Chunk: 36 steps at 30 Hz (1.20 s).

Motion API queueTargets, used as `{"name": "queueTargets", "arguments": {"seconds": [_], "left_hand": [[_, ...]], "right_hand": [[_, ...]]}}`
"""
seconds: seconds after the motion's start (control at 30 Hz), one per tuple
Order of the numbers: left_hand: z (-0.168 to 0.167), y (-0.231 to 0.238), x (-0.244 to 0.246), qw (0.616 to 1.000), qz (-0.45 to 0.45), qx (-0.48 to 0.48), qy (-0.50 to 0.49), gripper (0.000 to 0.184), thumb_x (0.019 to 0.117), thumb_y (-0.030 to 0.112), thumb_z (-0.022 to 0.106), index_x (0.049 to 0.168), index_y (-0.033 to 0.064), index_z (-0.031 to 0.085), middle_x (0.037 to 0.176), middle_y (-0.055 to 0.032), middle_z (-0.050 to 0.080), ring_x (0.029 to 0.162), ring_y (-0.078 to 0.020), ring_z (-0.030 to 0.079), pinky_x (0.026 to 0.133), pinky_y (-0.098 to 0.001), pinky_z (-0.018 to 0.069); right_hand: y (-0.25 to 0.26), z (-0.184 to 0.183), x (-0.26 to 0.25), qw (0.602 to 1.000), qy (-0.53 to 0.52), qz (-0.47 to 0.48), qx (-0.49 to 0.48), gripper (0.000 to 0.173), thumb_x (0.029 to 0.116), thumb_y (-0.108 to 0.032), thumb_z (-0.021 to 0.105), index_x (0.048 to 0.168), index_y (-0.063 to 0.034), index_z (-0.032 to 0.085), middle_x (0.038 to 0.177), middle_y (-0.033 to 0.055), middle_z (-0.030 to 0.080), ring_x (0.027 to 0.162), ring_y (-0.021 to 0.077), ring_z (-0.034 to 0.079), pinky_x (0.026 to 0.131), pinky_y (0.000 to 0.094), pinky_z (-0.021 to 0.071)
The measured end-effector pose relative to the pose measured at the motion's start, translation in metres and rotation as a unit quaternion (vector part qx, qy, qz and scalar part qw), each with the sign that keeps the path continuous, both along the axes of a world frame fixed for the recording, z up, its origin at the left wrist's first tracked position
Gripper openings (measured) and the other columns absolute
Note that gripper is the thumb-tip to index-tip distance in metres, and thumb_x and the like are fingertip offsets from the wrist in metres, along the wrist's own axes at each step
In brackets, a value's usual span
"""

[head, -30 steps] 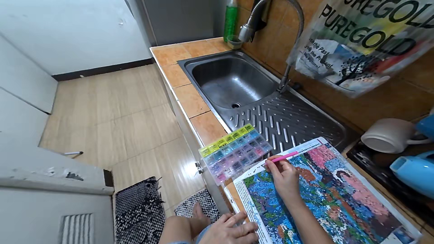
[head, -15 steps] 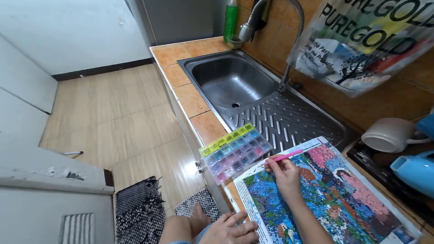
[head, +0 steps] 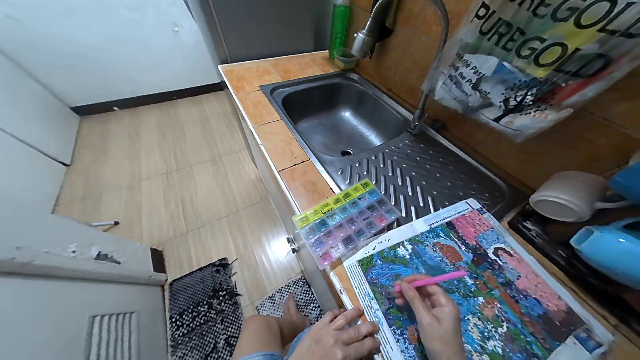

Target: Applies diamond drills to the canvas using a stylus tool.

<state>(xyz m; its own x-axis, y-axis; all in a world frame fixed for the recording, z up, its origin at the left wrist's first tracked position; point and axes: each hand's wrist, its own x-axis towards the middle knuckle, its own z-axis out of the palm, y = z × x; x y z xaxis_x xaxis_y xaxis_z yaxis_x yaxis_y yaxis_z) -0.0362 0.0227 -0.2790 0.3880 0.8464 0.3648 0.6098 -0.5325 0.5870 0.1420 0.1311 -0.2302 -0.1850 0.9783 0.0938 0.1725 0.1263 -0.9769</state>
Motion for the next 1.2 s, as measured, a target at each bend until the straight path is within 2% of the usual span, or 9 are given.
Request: {"name": "queueTargets", "arguments": {"seconds": [0.17,0.4,0.83,1.03,1.2], "left_hand": [[-0.002,0.000,0.000,1.000,0.001,0.006,0.004,0.043,0.0868,-0.010,0.060,0.120,0.0138,0.074,0.134,-0.0045,0.069,0.132,-0.0322,0.059,0.101,-0.0478,0.0508],[-0.002,0.000,-0.001,1.000,-0.001,0.007,0.010,0.045,0.0864,-0.010,0.059,0.121,0.0145,0.073,0.135,-0.0039,0.068,0.133,-0.0314,0.058,0.102,-0.0473,0.0505],[-0.005,0.002,-0.002,1.000,0.001,0.011,0.007,0.043,0.0887,-0.010,0.058,0.119,0.0158,0.073,0.134,-0.0031,0.069,0.133,-0.0303,0.058,0.102,-0.0465,0.0507],[-0.005,0.002,-0.002,1.000,0.002,0.013,0.008,0.041,0.0899,-0.007,0.058,0.120,0.0162,0.073,0.134,-0.0024,0.069,0.133,-0.0297,0.058,0.102,-0.0461,0.0508],[-0.006,0.002,-0.002,1.000,0.004,0.017,0.010,0.041,0.0897,-0.007,0.058,0.119,0.0160,0.074,0.134,-0.0025,0.069,0.133,-0.0298,0.058,0.102,-0.0462,0.0507]], "right_hand": [[-0.016,-0.002,0.005,1.000,-0.019,0.003,0.004,0.011,0.0956,0.003,0.056,0.102,0.0081,0.062,0.086,0.0004,0.071,0.074,0.0013,0.070,0.069,0.0189,0.0604],[-0.017,-0.015,0.007,0.997,-0.044,0.014,0.062,0.010,0.0927,0.003,0.060,0.099,0.0095,0.064,0.087,0.0026,0.071,0.075,-0.0003,0.069,0.070,0.0175,0.0594],[-0.019,-0.020,0.010,0.988,-0.104,0.020,0.114,0.015,0.0920,-0.002,0.062,0.096,0.0113,0.068,0.086,0.0106,0.072,0.074,0.0033,0.069,0.072,0.0181,0.0583],[-0.018,-0.023,0.010,0.982,-0.127,0.028,0.140,0.015,0.0925,-0.003,0.062,0.095,0.0100,0.069,0.085,0.0116,0.073,0.074,0.0054,0.070,0.072,0.0190,0.0585],[-0.018,-0.022,0.008,0.971,-0.156,0.031,0.177,0.016,0.0917,-0.004,0.063,0.090,0.0097,0.071,0.087,0.0151,0.073,0.073,0.0067,0.069,0.073,0.0175,0.0569]]}}
